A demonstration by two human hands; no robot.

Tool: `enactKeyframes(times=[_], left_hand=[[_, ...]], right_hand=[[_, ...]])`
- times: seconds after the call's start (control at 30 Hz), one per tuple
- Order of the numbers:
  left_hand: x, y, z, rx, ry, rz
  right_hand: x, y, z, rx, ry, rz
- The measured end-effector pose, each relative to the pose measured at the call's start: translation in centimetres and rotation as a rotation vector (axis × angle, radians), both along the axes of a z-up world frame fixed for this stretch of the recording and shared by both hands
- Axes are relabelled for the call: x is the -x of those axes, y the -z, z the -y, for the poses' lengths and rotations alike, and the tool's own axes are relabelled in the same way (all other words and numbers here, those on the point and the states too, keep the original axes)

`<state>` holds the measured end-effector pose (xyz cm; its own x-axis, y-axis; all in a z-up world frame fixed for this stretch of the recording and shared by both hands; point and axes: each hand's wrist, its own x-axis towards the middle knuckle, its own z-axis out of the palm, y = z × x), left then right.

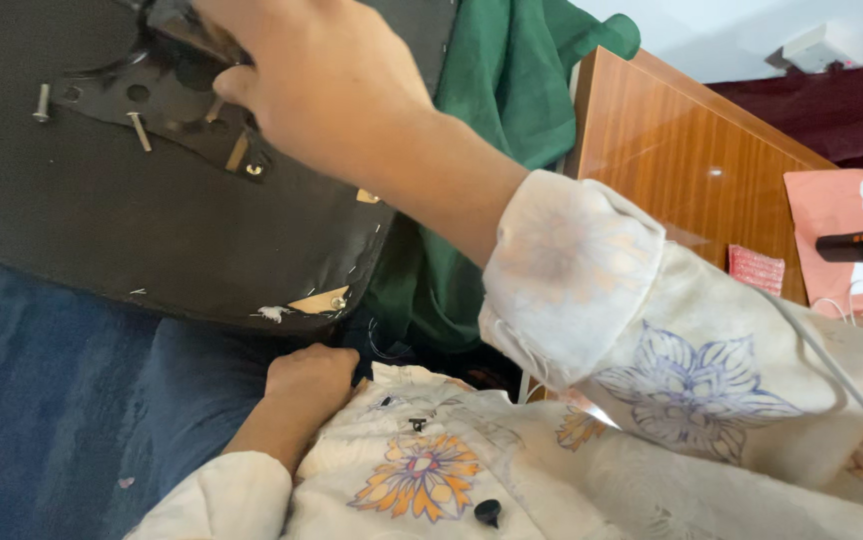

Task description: The person assembles a chair by inserting and tightening screws into the base of the chair leg. They use an Allen key to secure the screws while holding the metal bracket in place.

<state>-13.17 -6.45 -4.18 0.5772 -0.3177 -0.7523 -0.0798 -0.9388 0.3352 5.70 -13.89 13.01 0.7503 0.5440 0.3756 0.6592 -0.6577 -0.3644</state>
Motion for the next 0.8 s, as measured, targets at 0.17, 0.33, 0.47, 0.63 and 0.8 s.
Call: enactKeyframes(times=[0.17, 0.33, 0.47, 0.63, 0.8], left_hand=[[0.6, 1.0, -0.4, 0.102, -0.026, -0.015], [0.7, 1.5, -0.7, 0.133, -0.032, -0.039], [0.7, 1.1, -0.9, 0.097, -0.016, 0.033], [0.8, 1.4, -0.3, 0.03, 0.036, 0.064], [0.9, 1.7, -0.2, 0.095, 0.015, 0.124]], right_hand=[[-0.5, 0.1, 1.2, 0.078, -0.074, -0.061], [-0.7, -0.2, 1.2, 0.092, -0.156, -0.073], [-0.1, -0.8, 0.6, 0.101, -0.061, -0.085], [0.7, -1.1, 0.4, 0.081, -0.003, -0.054], [1.1, -1.3, 0.0, 0.11, 0.036, -0.056]])
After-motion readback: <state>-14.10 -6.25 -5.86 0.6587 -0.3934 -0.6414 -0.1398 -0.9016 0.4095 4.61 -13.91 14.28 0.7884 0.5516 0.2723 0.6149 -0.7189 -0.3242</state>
